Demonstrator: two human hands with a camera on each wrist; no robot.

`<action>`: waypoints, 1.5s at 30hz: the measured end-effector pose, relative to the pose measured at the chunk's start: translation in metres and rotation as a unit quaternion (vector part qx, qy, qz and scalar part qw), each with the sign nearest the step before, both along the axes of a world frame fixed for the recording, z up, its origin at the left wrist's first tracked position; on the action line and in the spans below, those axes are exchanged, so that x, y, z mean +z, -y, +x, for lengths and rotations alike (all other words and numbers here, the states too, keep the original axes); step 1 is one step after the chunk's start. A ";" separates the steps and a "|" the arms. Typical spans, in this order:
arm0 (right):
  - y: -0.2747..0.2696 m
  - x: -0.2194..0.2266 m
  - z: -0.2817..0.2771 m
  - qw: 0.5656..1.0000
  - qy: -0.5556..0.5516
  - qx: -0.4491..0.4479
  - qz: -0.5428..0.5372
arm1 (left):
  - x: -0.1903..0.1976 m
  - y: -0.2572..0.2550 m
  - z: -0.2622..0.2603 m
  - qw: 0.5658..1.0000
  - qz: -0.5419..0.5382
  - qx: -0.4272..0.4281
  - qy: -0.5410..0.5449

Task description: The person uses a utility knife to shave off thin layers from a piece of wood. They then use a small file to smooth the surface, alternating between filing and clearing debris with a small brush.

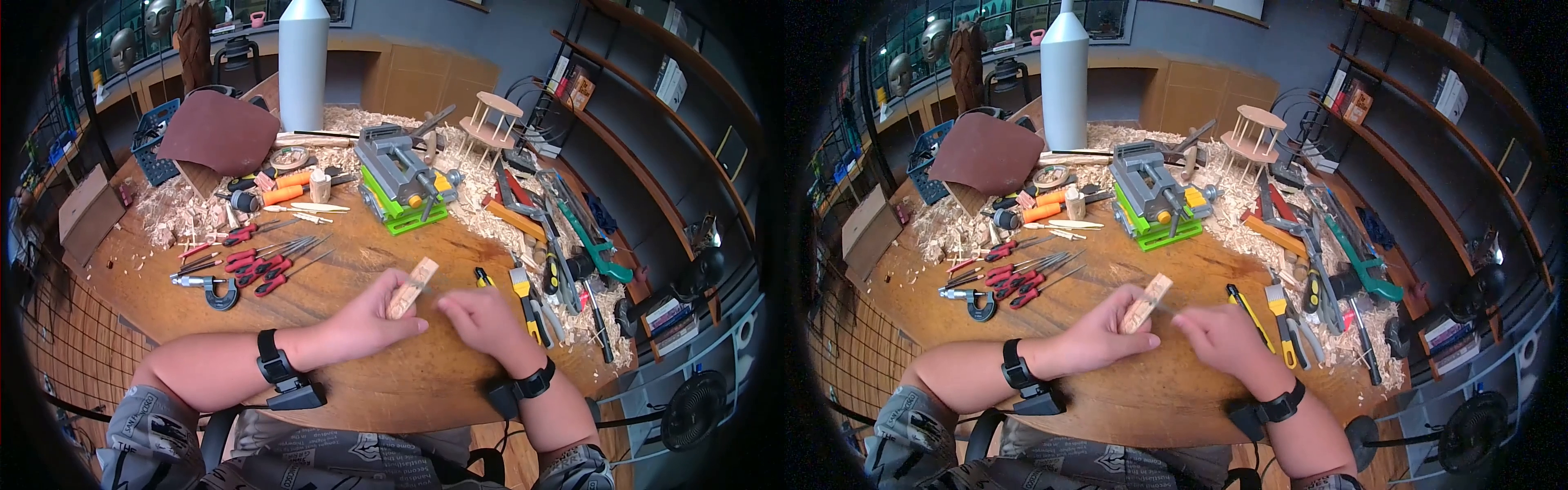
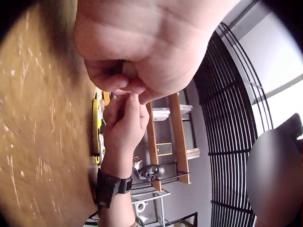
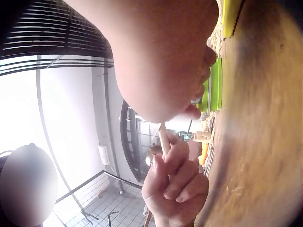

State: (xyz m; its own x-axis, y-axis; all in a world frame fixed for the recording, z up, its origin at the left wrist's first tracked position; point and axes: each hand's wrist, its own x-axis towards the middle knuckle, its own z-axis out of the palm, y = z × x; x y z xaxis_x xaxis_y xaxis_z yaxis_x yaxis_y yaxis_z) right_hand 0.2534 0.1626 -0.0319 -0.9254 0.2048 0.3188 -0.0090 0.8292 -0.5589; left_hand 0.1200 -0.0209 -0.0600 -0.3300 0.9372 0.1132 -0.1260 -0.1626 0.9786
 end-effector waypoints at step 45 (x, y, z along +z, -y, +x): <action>0.006 -0.010 -0.001 0.995 -0.039 0.083 0.046 | 0.006 0.005 -0.004 0.993 -0.108 -0.037 0.041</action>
State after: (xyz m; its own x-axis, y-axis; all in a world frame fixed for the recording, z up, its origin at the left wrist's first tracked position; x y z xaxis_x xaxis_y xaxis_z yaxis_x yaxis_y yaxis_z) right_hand 0.2526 0.1571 -0.0419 -0.9157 0.0177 0.4016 -0.1905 0.8606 -0.4723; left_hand 0.1163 -0.0261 -0.0544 -0.2594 0.9586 -0.1173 -0.2094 0.0628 0.9758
